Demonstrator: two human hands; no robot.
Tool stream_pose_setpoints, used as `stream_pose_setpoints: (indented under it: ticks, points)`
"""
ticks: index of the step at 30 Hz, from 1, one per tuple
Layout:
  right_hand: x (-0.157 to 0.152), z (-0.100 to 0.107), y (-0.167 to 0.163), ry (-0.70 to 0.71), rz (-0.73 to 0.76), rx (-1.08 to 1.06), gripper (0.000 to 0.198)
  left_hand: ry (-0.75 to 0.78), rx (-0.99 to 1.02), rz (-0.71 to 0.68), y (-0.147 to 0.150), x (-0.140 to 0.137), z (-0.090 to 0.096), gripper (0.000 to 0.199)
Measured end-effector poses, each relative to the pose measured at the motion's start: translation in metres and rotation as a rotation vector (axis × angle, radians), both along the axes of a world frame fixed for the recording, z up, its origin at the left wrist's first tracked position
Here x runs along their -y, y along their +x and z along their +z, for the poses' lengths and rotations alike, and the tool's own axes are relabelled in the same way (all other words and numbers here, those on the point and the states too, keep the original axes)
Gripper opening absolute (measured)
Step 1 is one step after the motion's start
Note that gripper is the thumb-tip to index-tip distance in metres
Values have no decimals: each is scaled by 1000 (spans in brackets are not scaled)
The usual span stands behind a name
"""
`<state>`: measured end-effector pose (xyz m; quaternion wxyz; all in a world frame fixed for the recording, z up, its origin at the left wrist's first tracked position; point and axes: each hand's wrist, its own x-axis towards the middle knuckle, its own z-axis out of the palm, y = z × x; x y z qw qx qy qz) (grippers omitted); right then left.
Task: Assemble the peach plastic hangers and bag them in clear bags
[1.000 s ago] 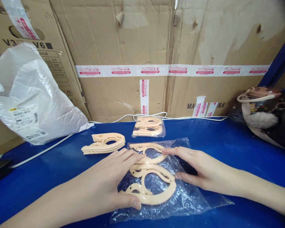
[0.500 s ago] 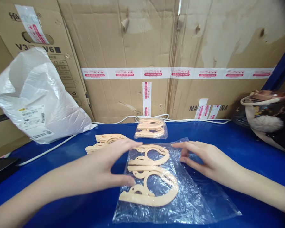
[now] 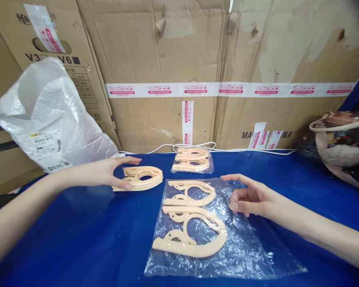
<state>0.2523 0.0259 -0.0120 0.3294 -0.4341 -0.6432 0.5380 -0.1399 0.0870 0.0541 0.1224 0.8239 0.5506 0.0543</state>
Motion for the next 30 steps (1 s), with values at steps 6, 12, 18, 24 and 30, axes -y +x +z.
stream_pose_setpoints:
  ticks: [6, 12, 18, 24, 30]
  points:
    - [2, 10, -1, 18, -55, 49, 64, 46, 3, -33, 2, 6, 2, 57]
    - [0, 11, 2, 53, -84, 50, 66, 86, -10, -42, 5, 8, 3, 54]
    - [5, 14, 2, 286, -107, 234, 53, 124, 2, -23, 18, 18, 15, 46]
    - [20, 25, -4, 497, -175, 315, 36, 336, 118, -283, 63, 41, -3, 57]
    - [34, 30, -17, 178, -7, -82, 43, 538, 184, -489, 113, 86, -28, 61]
